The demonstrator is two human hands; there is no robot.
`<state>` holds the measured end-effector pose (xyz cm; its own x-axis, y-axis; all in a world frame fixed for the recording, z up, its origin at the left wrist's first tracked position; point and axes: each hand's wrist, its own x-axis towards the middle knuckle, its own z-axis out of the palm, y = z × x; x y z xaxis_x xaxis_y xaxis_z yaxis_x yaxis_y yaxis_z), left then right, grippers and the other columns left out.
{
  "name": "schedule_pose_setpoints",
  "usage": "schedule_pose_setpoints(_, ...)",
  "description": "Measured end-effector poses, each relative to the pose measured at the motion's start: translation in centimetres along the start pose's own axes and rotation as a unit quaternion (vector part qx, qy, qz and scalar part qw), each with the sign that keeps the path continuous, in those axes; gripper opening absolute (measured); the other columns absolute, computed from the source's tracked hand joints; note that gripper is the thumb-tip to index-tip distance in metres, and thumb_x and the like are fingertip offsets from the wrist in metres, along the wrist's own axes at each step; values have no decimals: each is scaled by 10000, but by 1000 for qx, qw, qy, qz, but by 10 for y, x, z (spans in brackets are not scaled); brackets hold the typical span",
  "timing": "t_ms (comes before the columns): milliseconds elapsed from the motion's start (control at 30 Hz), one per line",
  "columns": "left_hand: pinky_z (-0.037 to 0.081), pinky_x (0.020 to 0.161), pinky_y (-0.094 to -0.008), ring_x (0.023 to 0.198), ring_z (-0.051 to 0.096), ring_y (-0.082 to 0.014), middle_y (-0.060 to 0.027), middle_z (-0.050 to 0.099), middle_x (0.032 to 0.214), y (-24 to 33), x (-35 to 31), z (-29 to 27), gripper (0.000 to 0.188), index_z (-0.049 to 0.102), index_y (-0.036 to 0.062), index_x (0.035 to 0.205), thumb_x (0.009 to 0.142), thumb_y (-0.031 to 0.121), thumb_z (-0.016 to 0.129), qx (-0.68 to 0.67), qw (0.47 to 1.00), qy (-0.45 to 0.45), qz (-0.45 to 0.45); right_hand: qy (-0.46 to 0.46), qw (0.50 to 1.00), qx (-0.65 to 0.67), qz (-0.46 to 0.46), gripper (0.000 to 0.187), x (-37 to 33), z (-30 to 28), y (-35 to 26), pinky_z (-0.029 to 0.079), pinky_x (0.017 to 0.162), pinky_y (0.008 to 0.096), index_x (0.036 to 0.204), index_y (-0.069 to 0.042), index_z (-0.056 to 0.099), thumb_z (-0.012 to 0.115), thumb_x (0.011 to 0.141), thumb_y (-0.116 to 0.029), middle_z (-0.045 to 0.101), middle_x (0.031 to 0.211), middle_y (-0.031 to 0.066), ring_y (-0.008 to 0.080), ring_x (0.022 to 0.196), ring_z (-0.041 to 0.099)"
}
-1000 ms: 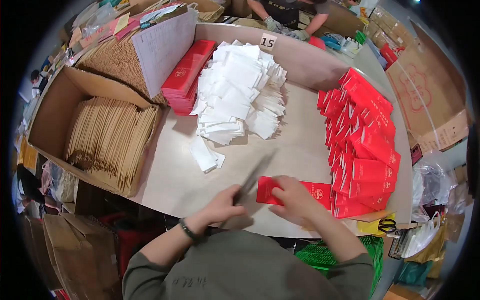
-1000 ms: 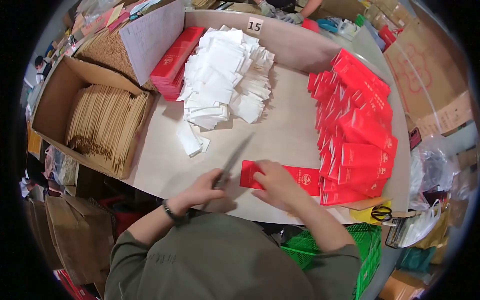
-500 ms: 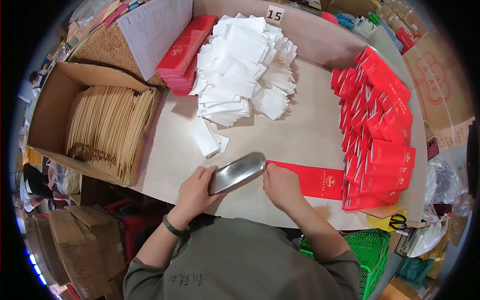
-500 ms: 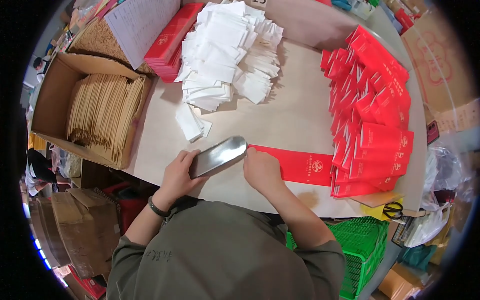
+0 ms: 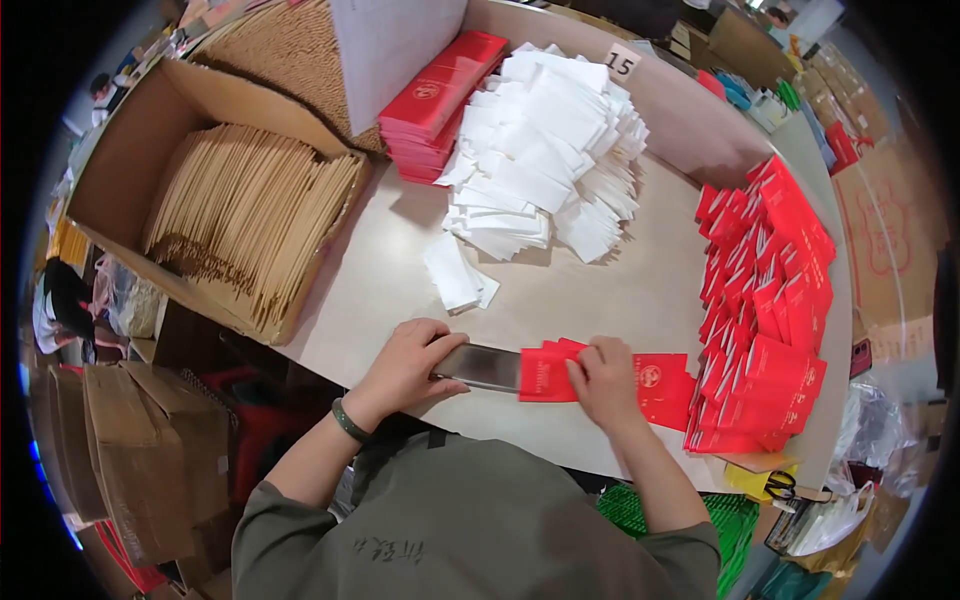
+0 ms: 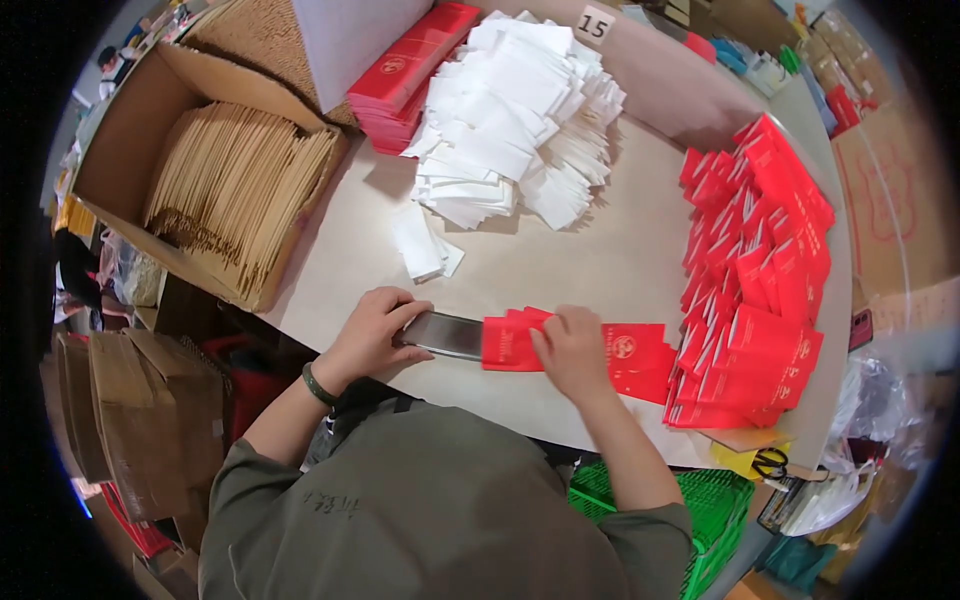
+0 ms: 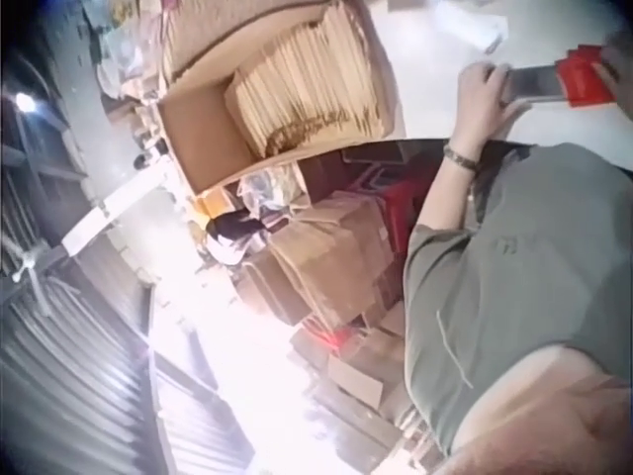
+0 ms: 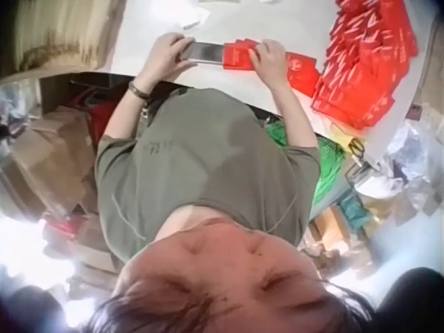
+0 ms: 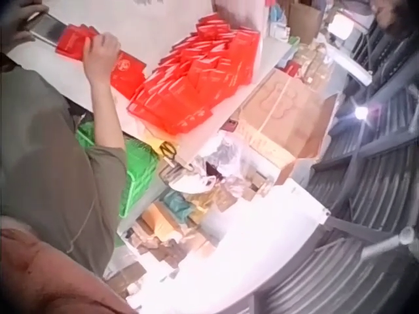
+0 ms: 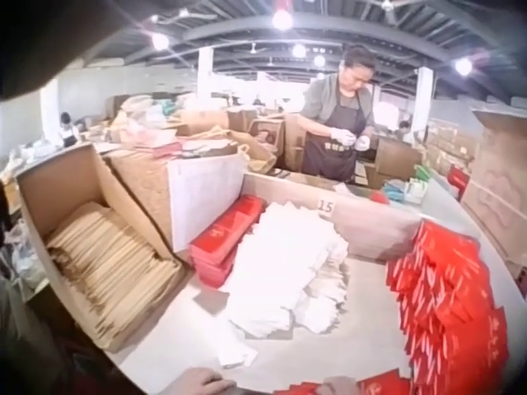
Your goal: Using a metal loading tool to insert bundles of incense sticks into red paper sleeves.
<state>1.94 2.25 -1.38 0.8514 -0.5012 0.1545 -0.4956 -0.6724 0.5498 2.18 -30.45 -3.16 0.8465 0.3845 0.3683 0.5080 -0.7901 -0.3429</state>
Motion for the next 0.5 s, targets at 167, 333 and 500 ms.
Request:
schedule_pose_setpoints(167, 453, 948, -431, 1091, 564, -339, -123, 603, 1168, -16, -20, -28, 669, 614, 87, 1236, 680, 359, 865, -11, 1000, -7, -21, -23, 999, 42, -22, 165, 36, 25, -37, 444, 805, 446, 829, -25, 583, 721, 824, -116, 581, 983, 138, 336, 922, 554)
schedule_pose_setpoints(333, 512, 789, -443, 901, 636, -359, -165, 662, 972, -78, -38, -117, 319, 666, 41, 1103, 822, 171, 740, 182, 934, 264, -158, -50, 993, 98, 47, 183, 107, 34, -83, 492, 747, 470, 843, -26, 623, 687, 860, -196, 622, 899, 157, 353, 851, 619)
schedule_pose_setpoints(500, 516, 765, -488, 912, 631, -426, -233, 660, 973, -156, -54, -151, 173, 673, 33, 963, 841, 155, 663, 226, 888, 106, -387, -111, 990, -8, 84, 239, 133, 91, -83, 529, 747, 469, 827, -41, 653, 656, 867, -276, 649, 891, 136, 355, 861, 644)
